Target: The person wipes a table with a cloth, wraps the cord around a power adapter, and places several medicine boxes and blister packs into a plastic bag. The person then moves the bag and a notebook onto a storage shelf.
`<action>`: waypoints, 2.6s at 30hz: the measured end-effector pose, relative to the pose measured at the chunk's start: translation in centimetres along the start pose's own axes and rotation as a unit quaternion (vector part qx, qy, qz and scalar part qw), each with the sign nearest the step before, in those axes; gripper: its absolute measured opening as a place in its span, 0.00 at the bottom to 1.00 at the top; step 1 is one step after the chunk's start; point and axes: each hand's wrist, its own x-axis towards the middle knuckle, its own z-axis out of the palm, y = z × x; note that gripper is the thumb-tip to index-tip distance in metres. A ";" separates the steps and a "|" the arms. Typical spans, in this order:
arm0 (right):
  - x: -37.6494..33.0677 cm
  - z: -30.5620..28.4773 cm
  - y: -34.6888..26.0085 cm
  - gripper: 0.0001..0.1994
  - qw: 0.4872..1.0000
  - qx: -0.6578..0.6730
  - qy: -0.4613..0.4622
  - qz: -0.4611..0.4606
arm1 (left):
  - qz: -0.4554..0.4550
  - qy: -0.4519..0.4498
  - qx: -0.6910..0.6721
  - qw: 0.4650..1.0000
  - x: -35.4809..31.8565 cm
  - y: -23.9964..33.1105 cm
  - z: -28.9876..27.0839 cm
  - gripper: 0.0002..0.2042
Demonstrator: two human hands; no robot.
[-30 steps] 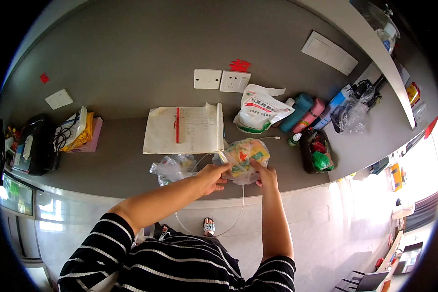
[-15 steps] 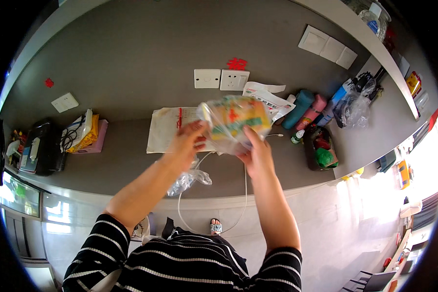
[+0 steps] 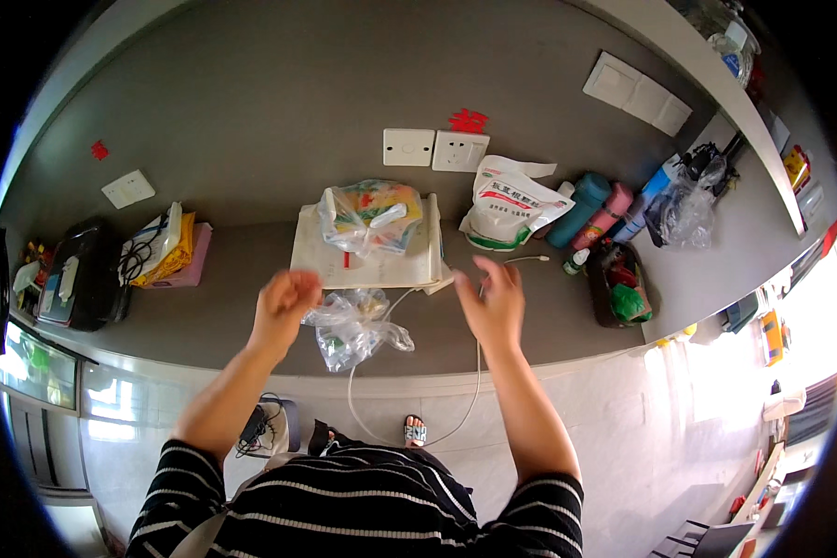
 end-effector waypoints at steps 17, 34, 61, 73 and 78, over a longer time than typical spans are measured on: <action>-15.6 -4.9 5.2 0.10 0.870 0.246 -0.084 0.419 | -0.119 -0.361 0.152 0.912 -8.7 -2.9 9.1 0.12; -11.0 -5.1 6.5 0.19 0.819 0.195 -0.412 0.348 | 0.008 -0.521 0.216 0.826 -8.1 -2.8 16.8 0.15; -12.2 -20.3 -2.7 0.19 0.939 0.083 -0.292 0.163 | -0.184 -0.298 -0.297 0.888 -1.6 6.8 19.3 0.17; -4.5 -24.7 -11.1 0.27 0.791 -0.421 0.275 -0.347 | 0.075 -0.475 -0.078 0.874 -3.4 22.7 13.3 0.23; -2.1 -26.6 -13.9 0.15 0.962 -0.153 -0.022 -0.226 | 0.065 -0.477 -0.092 0.872 -4.7 28.3 10.2 0.23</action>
